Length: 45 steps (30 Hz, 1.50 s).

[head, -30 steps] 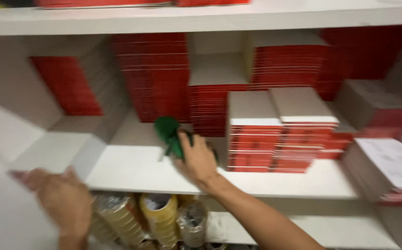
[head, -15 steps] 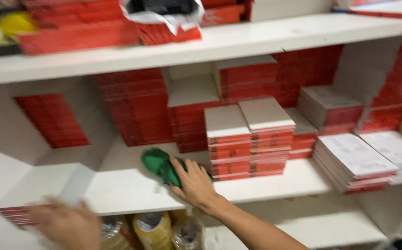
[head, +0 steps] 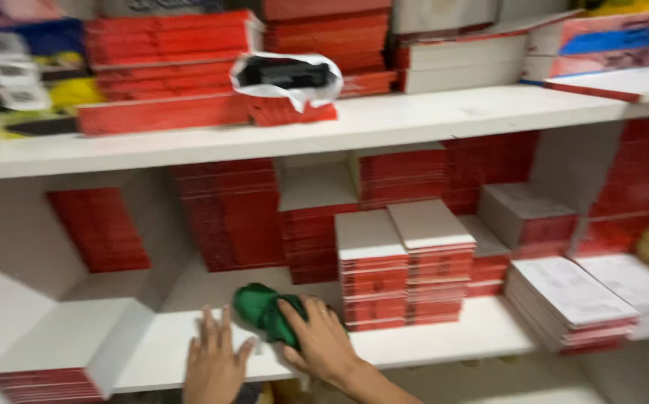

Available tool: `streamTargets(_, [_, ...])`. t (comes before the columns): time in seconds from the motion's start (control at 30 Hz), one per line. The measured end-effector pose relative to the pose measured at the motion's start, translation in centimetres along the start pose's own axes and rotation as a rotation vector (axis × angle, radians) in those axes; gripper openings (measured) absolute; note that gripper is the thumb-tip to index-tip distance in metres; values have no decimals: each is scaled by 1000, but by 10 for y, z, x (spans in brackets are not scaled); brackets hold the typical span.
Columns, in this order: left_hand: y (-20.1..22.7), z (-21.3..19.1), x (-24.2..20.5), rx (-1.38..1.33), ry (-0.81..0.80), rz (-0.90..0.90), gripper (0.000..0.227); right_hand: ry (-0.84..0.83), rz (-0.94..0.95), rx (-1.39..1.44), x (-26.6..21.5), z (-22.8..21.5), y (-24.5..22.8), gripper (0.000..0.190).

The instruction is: The person picks up sheets of paper one at a time from a stack, places them on a shelf, and rubs the surface of each sheet with a green cloth.

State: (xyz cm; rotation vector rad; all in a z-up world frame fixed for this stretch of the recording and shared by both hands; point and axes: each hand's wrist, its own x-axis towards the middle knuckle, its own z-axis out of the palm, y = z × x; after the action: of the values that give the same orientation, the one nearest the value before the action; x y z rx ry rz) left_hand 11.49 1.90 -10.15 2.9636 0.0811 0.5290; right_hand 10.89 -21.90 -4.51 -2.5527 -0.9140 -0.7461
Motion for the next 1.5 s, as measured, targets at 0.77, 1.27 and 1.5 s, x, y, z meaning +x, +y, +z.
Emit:
streamTargets(0.77, [5,-39,-9,57,-301,-15,71,276,-323,159,-83,-21,10,52])
streamTargets(1.27, [27,-70,-28,-14,-324,6,67,-284,360,303,-194,72,-10,93])
streamTargets(1.5, [14,-31,-67,-147,240,178,49,-621,408,247,-146,79,-50,103])
